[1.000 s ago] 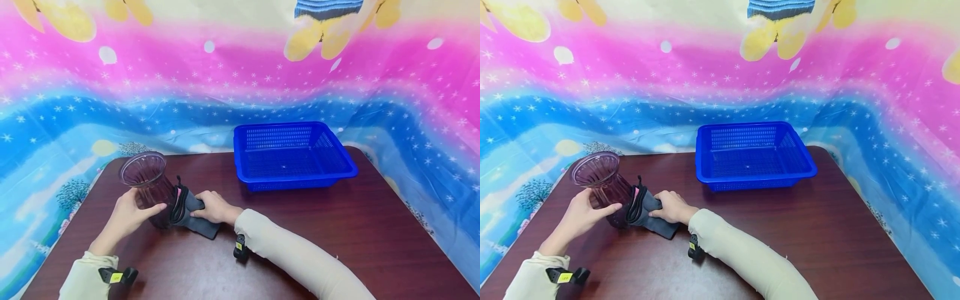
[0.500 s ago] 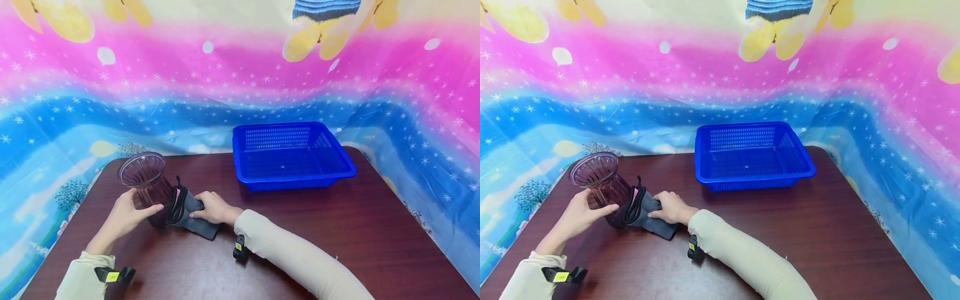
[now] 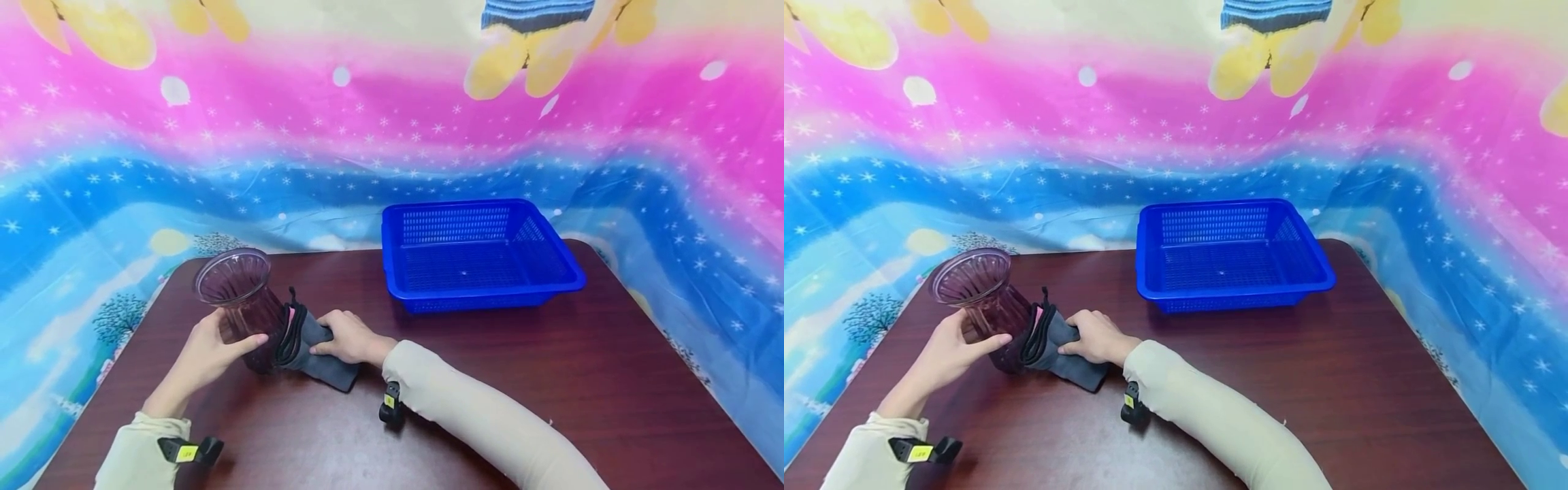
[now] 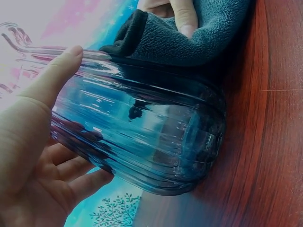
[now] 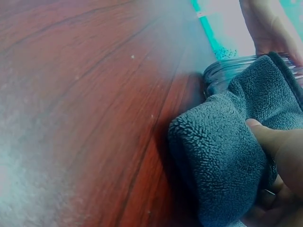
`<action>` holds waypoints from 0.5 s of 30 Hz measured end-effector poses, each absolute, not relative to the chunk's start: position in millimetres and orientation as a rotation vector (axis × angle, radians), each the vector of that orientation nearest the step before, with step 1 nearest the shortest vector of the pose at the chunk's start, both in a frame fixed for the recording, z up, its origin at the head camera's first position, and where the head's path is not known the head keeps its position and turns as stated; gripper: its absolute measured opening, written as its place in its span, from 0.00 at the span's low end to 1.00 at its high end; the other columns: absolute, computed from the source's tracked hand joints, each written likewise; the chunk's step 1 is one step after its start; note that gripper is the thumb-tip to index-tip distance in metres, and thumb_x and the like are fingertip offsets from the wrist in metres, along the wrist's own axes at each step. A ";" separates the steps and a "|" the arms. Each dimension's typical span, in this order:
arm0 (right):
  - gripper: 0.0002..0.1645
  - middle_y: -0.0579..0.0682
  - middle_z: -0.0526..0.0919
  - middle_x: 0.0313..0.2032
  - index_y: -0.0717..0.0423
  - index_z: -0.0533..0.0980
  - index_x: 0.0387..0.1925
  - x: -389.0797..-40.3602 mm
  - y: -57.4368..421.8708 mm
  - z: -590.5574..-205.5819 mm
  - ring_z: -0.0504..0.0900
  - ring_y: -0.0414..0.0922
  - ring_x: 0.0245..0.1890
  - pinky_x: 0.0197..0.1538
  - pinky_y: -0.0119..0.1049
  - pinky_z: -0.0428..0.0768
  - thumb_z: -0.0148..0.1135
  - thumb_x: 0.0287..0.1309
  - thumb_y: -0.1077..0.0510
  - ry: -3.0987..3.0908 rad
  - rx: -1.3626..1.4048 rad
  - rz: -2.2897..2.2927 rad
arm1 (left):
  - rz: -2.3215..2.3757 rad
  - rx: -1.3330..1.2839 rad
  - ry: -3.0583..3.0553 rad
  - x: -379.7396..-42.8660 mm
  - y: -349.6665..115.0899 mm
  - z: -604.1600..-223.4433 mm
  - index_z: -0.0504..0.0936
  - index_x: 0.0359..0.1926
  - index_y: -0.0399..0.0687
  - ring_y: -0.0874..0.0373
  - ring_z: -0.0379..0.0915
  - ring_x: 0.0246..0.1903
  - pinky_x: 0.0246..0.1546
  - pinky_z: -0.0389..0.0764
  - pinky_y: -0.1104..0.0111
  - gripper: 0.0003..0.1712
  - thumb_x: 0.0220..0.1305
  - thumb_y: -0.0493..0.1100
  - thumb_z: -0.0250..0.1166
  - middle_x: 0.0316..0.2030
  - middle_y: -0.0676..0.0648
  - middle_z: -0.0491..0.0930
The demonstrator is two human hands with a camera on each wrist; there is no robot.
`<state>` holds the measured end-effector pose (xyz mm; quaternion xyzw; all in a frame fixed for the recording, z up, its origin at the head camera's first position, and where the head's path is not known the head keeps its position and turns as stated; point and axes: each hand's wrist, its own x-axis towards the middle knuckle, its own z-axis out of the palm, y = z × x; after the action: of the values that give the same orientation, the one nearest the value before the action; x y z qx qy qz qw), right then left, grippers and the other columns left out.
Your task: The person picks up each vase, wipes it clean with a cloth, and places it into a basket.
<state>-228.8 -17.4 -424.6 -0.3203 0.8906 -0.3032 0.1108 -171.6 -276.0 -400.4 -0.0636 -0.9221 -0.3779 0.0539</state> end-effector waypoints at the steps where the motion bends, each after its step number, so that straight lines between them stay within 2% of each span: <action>1: 0.12 0.38 0.78 0.26 0.48 0.84 0.42 -229.5 -17.6 -424.7 0.71 0.34 0.25 0.30 0.24 0.69 0.72 0.60 0.48 2.611 -0.936 -0.904 | -1.145 -0.198 -2.799 -171.8 -276.1 -400.7 0.68 0.66 0.31 0.36 0.82 0.53 0.51 0.83 0.49 0.42 0.61 0.51 0.74 0.54 0.29 0.80; 3: 0.12 0.38 0.79 0.26 0.48 0.84 0.43 -231.1 -17.8 -424.9 0.72 0.34 0.24 0.30 0.24 0.70 0.72 0.60 0.49 2.596 -0.924 -0.936 | -1.136 -0.203 -2.797 -172.5 -276.3 -401.0 0.69 0.66 0.32 0.37 0.82 0.53 0.49 0.85 0.54 0.42 0.61 0.52 0.74 0.54 0.30 0.81; 5: 0.13 0.39 0.80 0.26 0.49 0.84 0.45 -232.8 -18.2 -424.6 0.74 0.33 0.24 0.30 0.24 0.73 0.72 0.60 0.50 2.583 -0.914 -0.972 | -1.129 -0.201 -2.794 -173.1 -276.4 -401.0 0.69 0.66 0.32 0.38 0.82 0.52 0.47 0.85 0.66 0.41 0.60 0.51 0.74 0.54 0.30 0.81; 7: 0.14 0.40 0.81 0.27 0.50 0.84 0.46 -234.5 -19.0 -424.1 0.75 0.33 0.25 0.30 0.24 0.74 0.72 0.61 0.51 2.568 -0.906 -1.013 | -1.125 -0.198 -2.792 -173.2 -276.5 -401.1 0.69 0.65 0.32 0.38 0.83 0.52 0.45 0.81 0.76 0.41 0.60 0.51 0.74 0.53 0.30 0.81; 9: 0.14 0.40 0.82 0.28 0.50 0.84 0.47 -235.7 -20.3 -422.0 0.76 0.33 0.25 0.30 0.24 0.75 0.71 0.61 0.51 2.566 -0.908 -1.044 | -1.117 -0.194 -2.791 -173.0 -276.6 -401.4 0.70 0.65 0.32 0.38 0.83 0.51 0.44 0.78 0.79 0.40 0.60 0.51 0.74 0.53 0.30 0.82; 10: 0.15 0.40 0.83 0.29 0.50 0.84 0.48 -236.2 -21.0 -420.8 0.76 0.33 0.25 0.31 0.24 0.75 0.71 0.61 0.52 2.564 -0.907 -1.059 | -1.115 -0.193 -2.790 -172.9 -276.6 -401.5 0.70 0.65 0.32 0.38 0.83 0.51 0.44 0.81 0.77 0.40 0.60 0.50 0.74 0.53 0.30 0.82; 12: 0.15 0.41 0.83 0.29 0.51 0.84 0.48 -236.6 -22.5 -417.7 0.76 0.33 0.25 0.31 0.24 0.75 0.71 0.61 0.52 2.561 -0.909 -1.089 | -1.110 -0.194 -2.789 -172.5 -276.5 -402.0 0.69 0.65 0.32 0.37 0.82 0.52 0.46 0.85 0.67 0.40 0.60 0.50 0.74 0.53 0.29 0.81; 15: 0.14 0.41 0.83 0.30 0.52 0.83 0.48 -236.1 -24.7 -411.6 0.76 0.33 0.25 0.31 0.24 0.76 0.71 0.61 0.53 2.547 -0.914 -1.132 | -1.116 -0.206 -2.785 -172.0 -276.5 -402.4 0.68 0.66 0.31 0.36 0.82 0.52 0.49 0.85 0.52 0.41 0.61 0.49 0.74 0.54 0.28 0.81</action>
<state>-236.1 -24.7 -411.6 -0.3100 0.8636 -0.3838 0.1039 -172.0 -276.5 -402.4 -0.0685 -0.9240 -0.3702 0.0671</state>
